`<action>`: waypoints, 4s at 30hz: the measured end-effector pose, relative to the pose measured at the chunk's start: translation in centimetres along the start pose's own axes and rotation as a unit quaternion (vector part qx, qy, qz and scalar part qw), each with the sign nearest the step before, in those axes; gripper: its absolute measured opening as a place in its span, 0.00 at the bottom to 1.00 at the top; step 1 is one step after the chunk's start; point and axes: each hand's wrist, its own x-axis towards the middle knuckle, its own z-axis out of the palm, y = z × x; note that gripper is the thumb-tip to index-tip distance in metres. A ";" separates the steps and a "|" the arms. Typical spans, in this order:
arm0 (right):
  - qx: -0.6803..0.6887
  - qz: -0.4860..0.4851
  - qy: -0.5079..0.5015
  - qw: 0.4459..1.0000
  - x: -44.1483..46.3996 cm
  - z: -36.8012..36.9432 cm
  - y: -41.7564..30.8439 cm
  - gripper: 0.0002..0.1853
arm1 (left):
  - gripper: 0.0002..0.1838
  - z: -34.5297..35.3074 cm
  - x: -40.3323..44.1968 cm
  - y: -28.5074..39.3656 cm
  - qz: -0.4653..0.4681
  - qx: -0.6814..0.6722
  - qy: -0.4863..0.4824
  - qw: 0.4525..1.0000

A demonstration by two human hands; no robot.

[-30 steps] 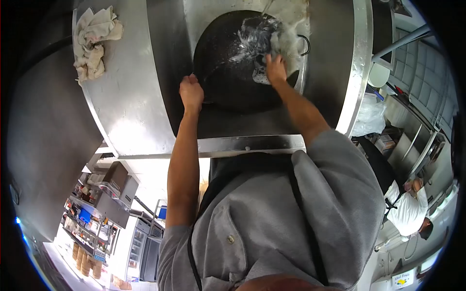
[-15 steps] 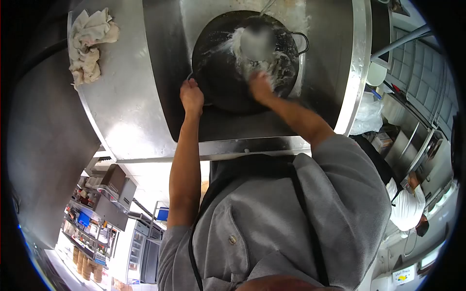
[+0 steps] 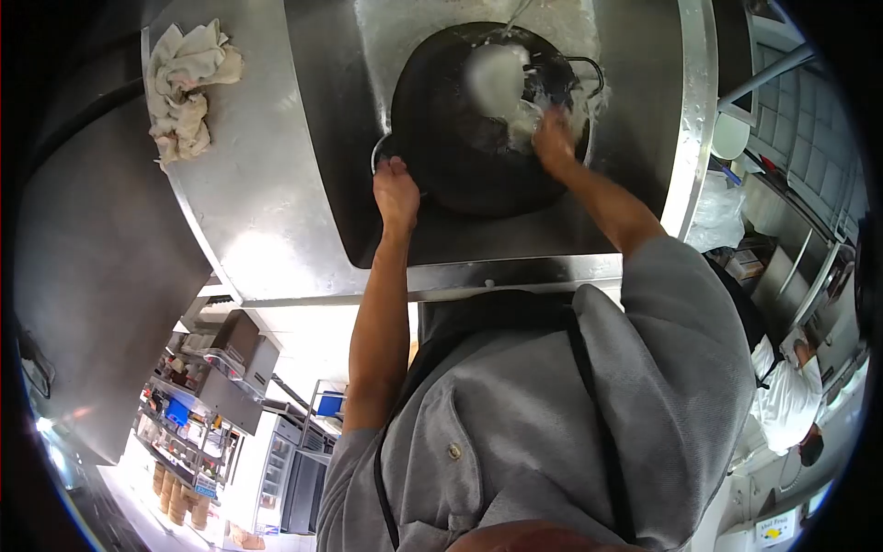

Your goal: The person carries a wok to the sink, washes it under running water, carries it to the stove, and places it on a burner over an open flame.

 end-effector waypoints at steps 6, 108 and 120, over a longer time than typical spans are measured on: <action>0.526 -0.133 0.147 0.827 -5.0 -10.7 -11.8 0.28 | 0.15 1.1 0.1 -1.7 0.026 0.046 0.015 0.999; 0.635 -0.218 0.546 0.501 -10.3 -38.1 1.4 0.06 | 0.17 -7.5 0.8 12.8 0.430 0.183 0.241 0.851; 0.589 -0.164 0.522 0.596 4.9 -26.6 10.3 0.19 | 0.17 -8.5 -0.7 10.2 0.354 0.063 0.254 0.898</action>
